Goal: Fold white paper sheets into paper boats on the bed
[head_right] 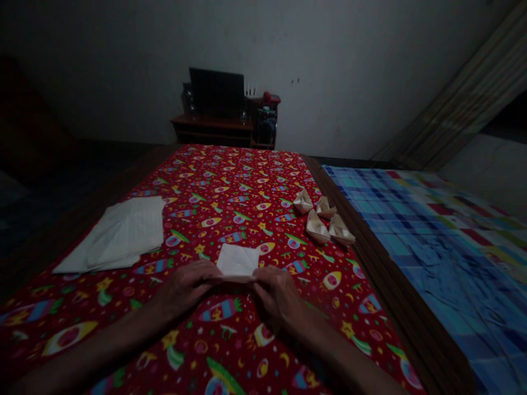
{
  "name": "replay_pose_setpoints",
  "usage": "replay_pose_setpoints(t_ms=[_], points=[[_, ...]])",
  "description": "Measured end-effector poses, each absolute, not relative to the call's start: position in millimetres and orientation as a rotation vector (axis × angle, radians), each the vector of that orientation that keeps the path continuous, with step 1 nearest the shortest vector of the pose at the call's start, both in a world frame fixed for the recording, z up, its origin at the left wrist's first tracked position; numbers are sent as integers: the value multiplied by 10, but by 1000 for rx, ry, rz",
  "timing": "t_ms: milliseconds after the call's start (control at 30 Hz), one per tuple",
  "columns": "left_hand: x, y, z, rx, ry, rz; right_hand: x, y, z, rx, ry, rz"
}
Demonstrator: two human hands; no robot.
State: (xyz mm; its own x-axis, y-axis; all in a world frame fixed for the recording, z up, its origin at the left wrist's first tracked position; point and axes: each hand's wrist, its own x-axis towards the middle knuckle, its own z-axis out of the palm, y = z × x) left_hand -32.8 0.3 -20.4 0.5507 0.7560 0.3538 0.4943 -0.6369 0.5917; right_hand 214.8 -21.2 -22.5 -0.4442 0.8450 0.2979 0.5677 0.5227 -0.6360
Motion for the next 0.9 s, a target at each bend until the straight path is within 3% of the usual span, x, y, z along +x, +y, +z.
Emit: replay_pose_setpoints(t_ms=[233, 600, 900], points=[[-167, 126, -125, 2188, 1502, 622, 2059, -142, -175, -1514, -2097, 553], [-43, 230, -138, 2538, 1721, 374, 2041, -1, -254, -1604, -2187, 214], [-35, 261, -182, 2770, 1555, 631, 2059, 38, -294, -1600, -2238, 184]])
